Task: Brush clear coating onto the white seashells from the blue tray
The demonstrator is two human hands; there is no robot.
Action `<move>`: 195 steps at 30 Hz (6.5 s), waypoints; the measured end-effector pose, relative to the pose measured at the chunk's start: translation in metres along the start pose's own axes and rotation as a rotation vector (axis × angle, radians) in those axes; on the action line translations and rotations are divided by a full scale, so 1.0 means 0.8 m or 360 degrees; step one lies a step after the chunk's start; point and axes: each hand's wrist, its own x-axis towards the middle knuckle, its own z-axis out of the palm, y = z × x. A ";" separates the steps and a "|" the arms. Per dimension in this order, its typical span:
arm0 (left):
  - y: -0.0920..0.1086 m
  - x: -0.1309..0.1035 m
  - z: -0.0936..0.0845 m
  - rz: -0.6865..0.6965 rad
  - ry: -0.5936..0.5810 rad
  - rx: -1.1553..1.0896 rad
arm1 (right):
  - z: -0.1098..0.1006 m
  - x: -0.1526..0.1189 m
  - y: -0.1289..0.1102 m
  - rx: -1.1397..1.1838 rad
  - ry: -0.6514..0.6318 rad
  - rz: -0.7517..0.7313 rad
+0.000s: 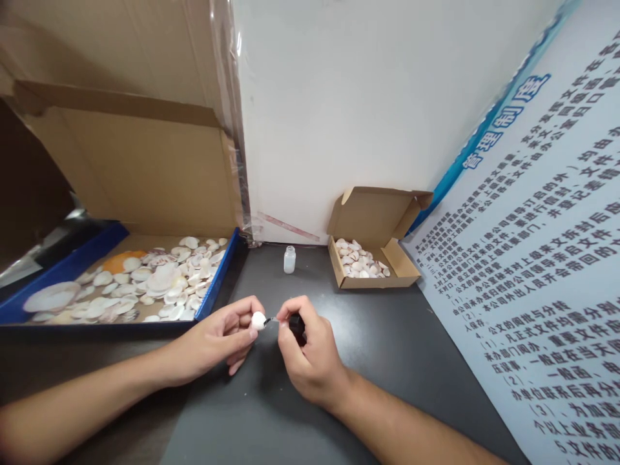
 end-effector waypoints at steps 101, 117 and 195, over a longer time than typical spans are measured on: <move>0.009 0.004 -0.002 -0.0045 0.0242 -0.0496 | 0.001 -0.001 0.003 -0.0033 -0.0158 -0.0129; 0.008 0.003 -0.003 -0.0058 0.0203 -0.0537 | 0.003 0.001 0.006 -0.0022 -0.0053 0.0070; 0.007 0.004 -0.005 -0.0061 0.0141 -0.0524 | 0.004 -0.001 0.001 -0.0081 -0.0032 0.0078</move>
